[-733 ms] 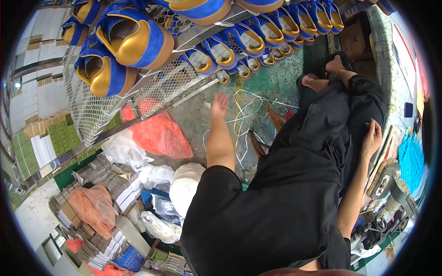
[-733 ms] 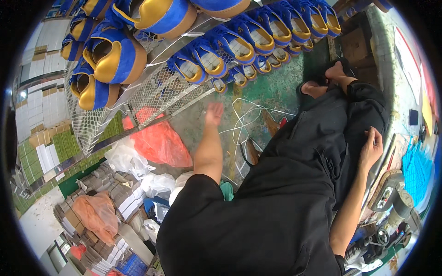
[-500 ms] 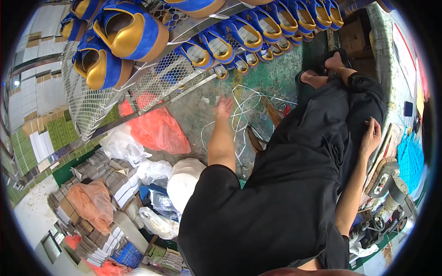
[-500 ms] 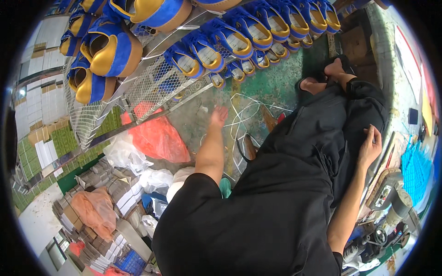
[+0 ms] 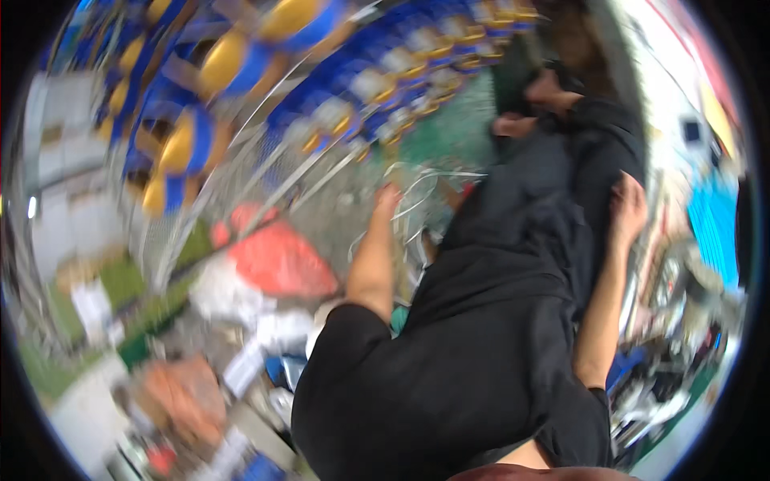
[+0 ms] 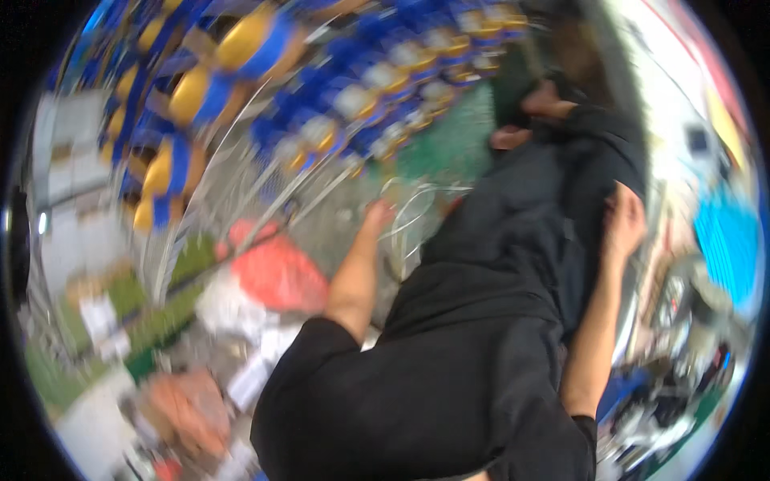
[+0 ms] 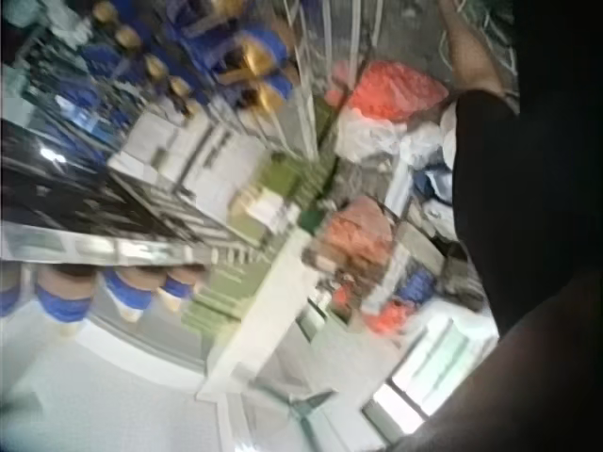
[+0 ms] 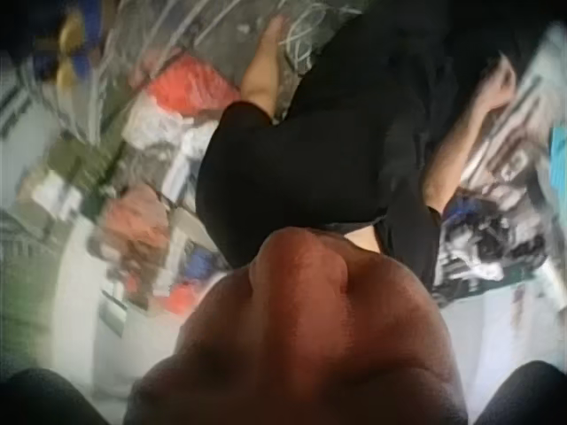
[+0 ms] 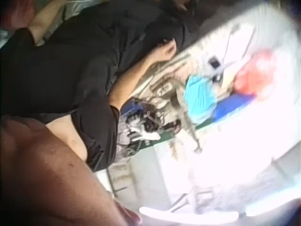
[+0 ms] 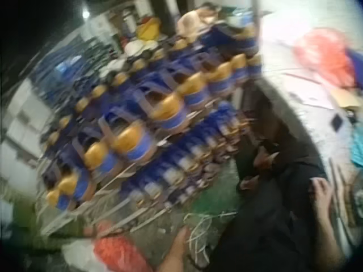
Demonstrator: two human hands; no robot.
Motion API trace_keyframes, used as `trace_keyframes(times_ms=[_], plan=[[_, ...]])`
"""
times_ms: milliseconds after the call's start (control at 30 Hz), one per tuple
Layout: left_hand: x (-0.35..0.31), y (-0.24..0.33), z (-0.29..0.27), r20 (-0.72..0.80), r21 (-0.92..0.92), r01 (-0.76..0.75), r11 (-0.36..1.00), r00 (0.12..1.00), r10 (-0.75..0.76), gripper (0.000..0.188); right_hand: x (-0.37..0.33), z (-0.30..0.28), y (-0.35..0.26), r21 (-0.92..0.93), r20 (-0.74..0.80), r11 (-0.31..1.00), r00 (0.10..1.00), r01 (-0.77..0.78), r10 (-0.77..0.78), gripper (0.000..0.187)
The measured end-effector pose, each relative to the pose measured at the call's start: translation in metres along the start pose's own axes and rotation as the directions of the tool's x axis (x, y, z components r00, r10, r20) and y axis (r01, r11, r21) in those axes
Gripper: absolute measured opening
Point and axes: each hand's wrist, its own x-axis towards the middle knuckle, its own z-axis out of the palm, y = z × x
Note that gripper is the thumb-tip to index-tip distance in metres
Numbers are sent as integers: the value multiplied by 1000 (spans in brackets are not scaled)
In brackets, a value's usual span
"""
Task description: The person repeatedly picks up blue and gold sneakers from a metal rack, rotates them to inspect the soles, uppers, and interiors, and places them back on the rack. The person handles the shoes one at a time in a repetitive cycle throughout the clip.
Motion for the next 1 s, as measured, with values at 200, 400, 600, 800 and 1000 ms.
trace_keyframes(times_ms=[200,400,600,800,1000], plan=[[35,5,42,173,215,177,960,961,-216,40,38,-36,-46,154,20,978,990,-140,139,31],[11,88,111,110,628,113,770,967,-231,39,132,-111,-18,-750,-159,597,797,286,-582,53],[-61,201,158,337,569,-396,721,912,234,34,194,-127,-9,-841,-264,539,840,40,-474,63],[-315,413,202,430,120,-897,426,434,792,28,195,-14,-108,-688,-226,594,654,417,-722,50],[-401,531,135,13,-280,-956,82,82,997,53,208,136,-251,-95,242,780,774,619,-585,44]])
